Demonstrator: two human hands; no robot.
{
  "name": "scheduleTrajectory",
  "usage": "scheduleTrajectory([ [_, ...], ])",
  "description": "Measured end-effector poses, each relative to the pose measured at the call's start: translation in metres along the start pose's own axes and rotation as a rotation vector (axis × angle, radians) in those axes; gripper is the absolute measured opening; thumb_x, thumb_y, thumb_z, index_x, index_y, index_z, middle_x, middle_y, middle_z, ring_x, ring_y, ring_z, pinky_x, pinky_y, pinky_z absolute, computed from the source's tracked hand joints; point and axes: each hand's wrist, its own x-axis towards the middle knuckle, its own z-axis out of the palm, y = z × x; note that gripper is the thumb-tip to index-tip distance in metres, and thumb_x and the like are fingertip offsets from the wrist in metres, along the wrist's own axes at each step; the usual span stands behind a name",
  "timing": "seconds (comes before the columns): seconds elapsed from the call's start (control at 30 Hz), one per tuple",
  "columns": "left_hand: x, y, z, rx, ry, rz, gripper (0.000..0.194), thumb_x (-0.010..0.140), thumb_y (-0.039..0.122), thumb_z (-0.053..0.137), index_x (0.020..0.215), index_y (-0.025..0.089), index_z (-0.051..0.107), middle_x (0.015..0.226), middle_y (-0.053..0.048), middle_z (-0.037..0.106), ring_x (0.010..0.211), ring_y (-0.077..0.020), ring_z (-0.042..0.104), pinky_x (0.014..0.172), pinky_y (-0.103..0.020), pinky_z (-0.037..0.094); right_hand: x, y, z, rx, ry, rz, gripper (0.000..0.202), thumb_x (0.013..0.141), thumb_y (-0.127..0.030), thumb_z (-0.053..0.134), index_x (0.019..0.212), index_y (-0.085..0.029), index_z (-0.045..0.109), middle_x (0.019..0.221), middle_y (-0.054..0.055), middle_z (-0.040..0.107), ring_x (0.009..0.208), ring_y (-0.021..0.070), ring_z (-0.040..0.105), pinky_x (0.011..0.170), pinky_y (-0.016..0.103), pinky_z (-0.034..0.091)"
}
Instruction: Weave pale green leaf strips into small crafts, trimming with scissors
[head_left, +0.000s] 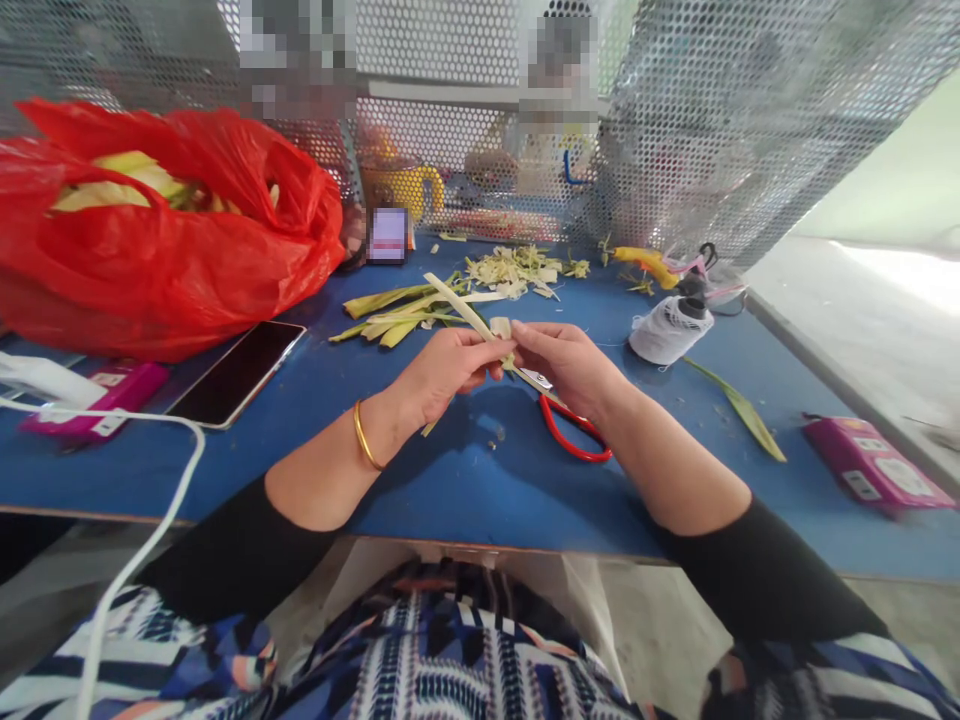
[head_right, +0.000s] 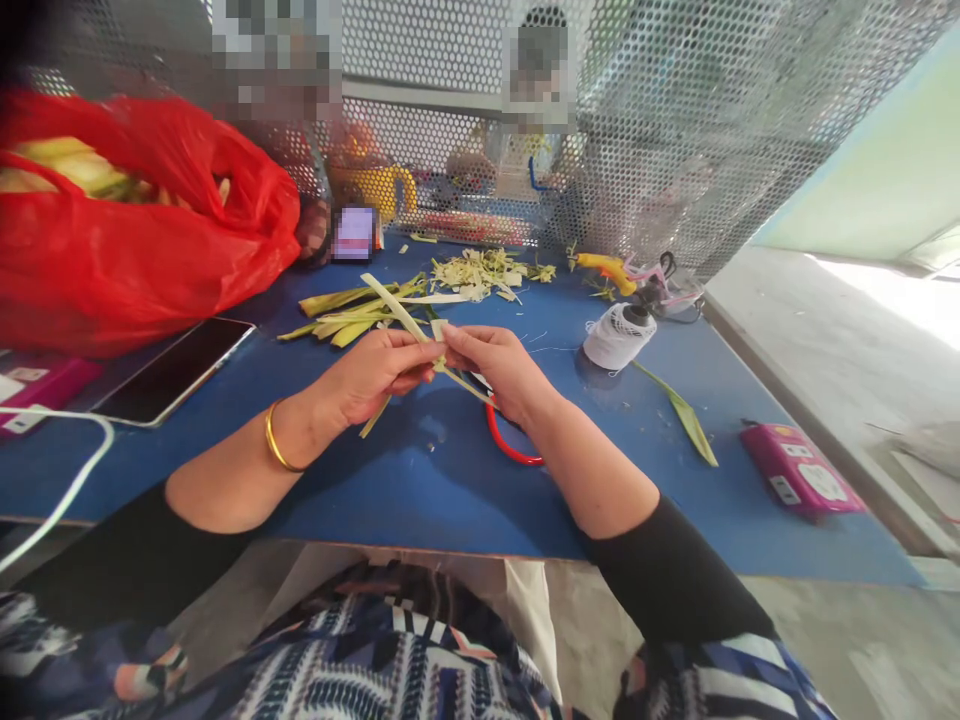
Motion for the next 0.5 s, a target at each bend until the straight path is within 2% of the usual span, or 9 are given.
scheduleTrajectory([
  [0.07, -0.0009, 0.0000, 0.0003, -0.010, -0.010, -0.007, 0.023, 0.080, 0.023, 0.068, 0.060, 0.012, 0.061, 0.049, 0.003, 0.047, 0.038, -0.0017, 0.027, 0.041, -0.020, 0.013, -0.0008, 0.0026, 0.0023, 0.143, -0.012, 0.016, 0.039, 0.055, -0.052, 0.086, 0.068, -0.019, 0.071, 0.064, -0.001, 0.064, 0.062, 0.0124, 0.056, 0.071, 0.029, 0.047],
  [0.17, -0.0018, 0.0000, 0.0008, -0.019, -0.058, -0.029, 0.025, 0.078, 0.024, 0.069, 0.057, 0.013, 0.059, 0.046, 0.005, 0.039, 0.038, -0.0019, 0.025, 0.041, -0.020, 0.012, -0.0011, 0.0051, 0.0028, 0.213, 0.047, 0.003, 0.034, 0.054, -0.045, 0.088, 0.066, -0.018, 0.070, 0.061, -0.001, 0.063, 0.055, 0.0099, 0.053, 0.062, 0.027, 0.046],
  [0.33, -0.0024, 0.0002, 0.0021, -0.035, -0.118, -0.059, 0.018, 0.077, 0.021, 0.064, 0.061, 0.013, 0.063, 0.046, 0.007, 0.033, 0.038, -0.0025, 0.022, 0.041, -0.020, 0.011, 0.0002, 0.0063, 0.0015, 0.196, 0.147, -0.082, 0.036, 0.056, -0.045, 0.087, 0.059, -0.018, 0.064, 0.060, -0.001, 0.062, 0.055, 0.0103, 0.054, 0.060, 0.027, 0.046],
  [0.5, -0.0016, -0.0009, 0.0024, -0.027, -0.135, -0.069, 0.030, 0.075, 0.020, 0.065, 0.051, 0.016, 0.048, 0.047, 0.007, 0.032, 0.039, -0.0029, 0.022, 0.041, -0.021, 0.012, 0.0047, 0.0093, -0.0015, 0.096, 0.269, -0.124, 0.037, 0.059, -0.049, 0.084, 0.059, -0.019, 0.061, 0.059, -0.001, 0.062, 0.056, 0.0119, 0.054, 0.059, 0.027, 0.045],
])
